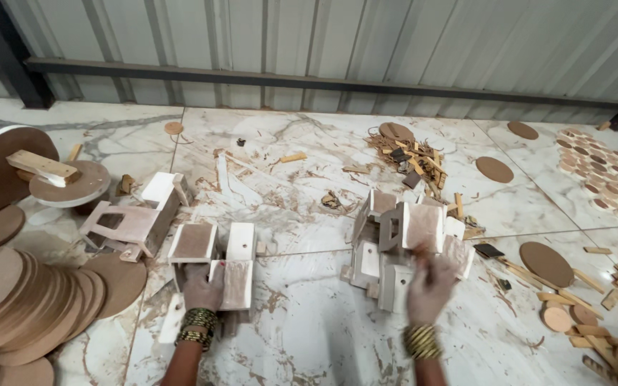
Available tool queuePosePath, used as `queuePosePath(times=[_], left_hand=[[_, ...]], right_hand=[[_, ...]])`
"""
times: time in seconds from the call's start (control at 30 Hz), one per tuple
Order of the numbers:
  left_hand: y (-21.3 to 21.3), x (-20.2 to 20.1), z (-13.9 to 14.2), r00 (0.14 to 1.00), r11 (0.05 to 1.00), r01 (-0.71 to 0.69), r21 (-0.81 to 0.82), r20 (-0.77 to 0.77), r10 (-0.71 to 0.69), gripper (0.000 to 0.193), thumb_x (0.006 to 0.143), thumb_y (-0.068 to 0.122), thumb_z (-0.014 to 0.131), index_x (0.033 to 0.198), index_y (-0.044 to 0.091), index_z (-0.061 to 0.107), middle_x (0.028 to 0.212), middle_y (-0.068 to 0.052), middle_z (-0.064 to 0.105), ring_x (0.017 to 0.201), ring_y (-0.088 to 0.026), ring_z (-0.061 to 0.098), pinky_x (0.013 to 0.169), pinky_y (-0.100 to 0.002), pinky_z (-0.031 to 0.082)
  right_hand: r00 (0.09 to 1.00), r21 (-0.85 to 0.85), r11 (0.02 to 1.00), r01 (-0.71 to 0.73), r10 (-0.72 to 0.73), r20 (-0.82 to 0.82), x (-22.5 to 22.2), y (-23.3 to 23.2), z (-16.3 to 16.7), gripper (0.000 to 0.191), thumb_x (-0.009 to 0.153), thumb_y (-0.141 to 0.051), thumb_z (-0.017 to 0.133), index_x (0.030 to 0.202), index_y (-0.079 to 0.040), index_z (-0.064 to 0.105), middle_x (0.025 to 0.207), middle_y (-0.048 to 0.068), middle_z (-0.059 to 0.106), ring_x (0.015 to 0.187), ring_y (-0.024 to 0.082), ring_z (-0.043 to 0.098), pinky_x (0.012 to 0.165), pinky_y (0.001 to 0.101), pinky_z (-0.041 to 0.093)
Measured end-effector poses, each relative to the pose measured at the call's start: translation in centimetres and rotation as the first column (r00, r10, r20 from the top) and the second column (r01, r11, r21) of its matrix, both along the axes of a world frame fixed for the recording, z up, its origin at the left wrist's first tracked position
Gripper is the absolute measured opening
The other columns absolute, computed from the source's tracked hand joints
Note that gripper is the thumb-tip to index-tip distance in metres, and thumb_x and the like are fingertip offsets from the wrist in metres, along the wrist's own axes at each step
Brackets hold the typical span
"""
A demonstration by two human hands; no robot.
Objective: The person sits on the floor of a workshop and sands small white wooden furniture components by hand with sandpaper, rubbing the surfaces of one piece at a time and setting finished pieces aside with the others.
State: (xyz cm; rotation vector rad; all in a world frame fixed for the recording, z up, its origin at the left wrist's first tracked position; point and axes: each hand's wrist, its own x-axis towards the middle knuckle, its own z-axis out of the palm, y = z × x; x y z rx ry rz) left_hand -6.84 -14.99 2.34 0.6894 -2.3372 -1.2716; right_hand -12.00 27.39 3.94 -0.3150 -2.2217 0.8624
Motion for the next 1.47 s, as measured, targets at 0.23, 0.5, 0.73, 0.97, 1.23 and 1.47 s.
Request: queuePosePath(times=[0.23,0.5,0.73,0.97,1.23,1.47], left_hand=[[0.8,-0.1,0.0,0.992,0.986,-0.119,0.115,-0.027,0.123,0.056,0.085,0.050,0.069,0.115,0.003,0.065,0.099,-0.019,0.077,0.096,-0.037,0.075,0.089,-0.046,0.057],[1.1,2.2,1.7,0.965,0.986,-0.163,0.019,0.209,0.156,0.051,0.089,0.049,0.073,0.121,0.012,0.060,0.104,-0.016,0.076,0.099,-0.037,0.072,0.088,-0.050,0.056],[3.2,7.3,1.0,0.966,0.922,-0.181,-0.343,-0.239,0.100,0.068,0.083,0.042,0.072,0.137,0.006,0.053,0.150,-0.029,0.042,0.136,-0.044,0.047,0.109,-0.049,0.044],[9.6,14.1,-1.4,0.755,0.757,0.647,-0.093,-0.058,-0.653,0.120,0.073,0.057,0.084,0.161,0.012,0.015,0.167,-0.020,0.024,0.154,-0.037,0.025,0.123,-0.046,0.027],[10.2,14.7,-2.8,0.683,0.684,0.728,0.045,0.030,-0.730,0.139,0.064,0.055,0.088,0.164,0.011,0.001,0.165,-0.023,0.025,0.152,-0.039,0.030,0.123,-0.044,0.032],[10.1,14.6,-3.7,0.718,0.719,0.695,-0.012,0.063,-0.693,0.119,0.067,0.047,0.088,0.160,0.013,0.022,0.159,-0.018,0.038,0.149,-0.037,0.040,0.123,-0.041,0.036]], right_hand=[[0.944,0.295,0.956,0.015,-0.111,0.310,-8.6,1.4,6.8,0.114,0.065,-0.058,0.089,0.150,0.001,0.041,0.145,0.027,0.037,0.127,0.046,0.047,0.105,0.0520,0.043],[0.925,0.251,0.957,-0.146,0.042,0.377,-2.2,-1.8,8.4,0.110,0.059,-0.046,0.088,0.150,-0.009,0.040,0.140,0.020,0.041,0.134,0.041,0.046,0.111,0.0573,0.040],[0.496,0.040,0.532,-0.846,0.757,0.425,7.9,-5.7,9.5,0.097,0.054,-0.031,0.093,0.136,-0.006,0.048,0.139,0.013,0.049,0.125,0.035,0.057,0.109,0.0438,0.046],[0.151,-0.037,0.205,-0.978,0.821,0.551,11.7,-10.4,6.5,0.090,0.063,-0.033,0.094,0.139,-0.011,0.050,0.145,0.013,0.046,0.137,0.035,0.048,0.115,0.0440,0.039],[0.228,0.238,0.076,-0.968,0.654,0.721,14.0,-12.4,-0.8,0.084,0.071,-0.024,0.089,0.147,-0.018,0.055,0.165,0.010,0.034,0.150,0.043,0.026,0.114,0.0595,0.019],[0.467,0.337,0.323,-0.884,0.637,0.614,15.2,-9.9,-7.9,0.057,0.091,-0.023,0.073,0.146,-0.028,0.062,0.155,-0.004,0.058,0.149,0.024,0.048,0.126,0.0466,0.032]])
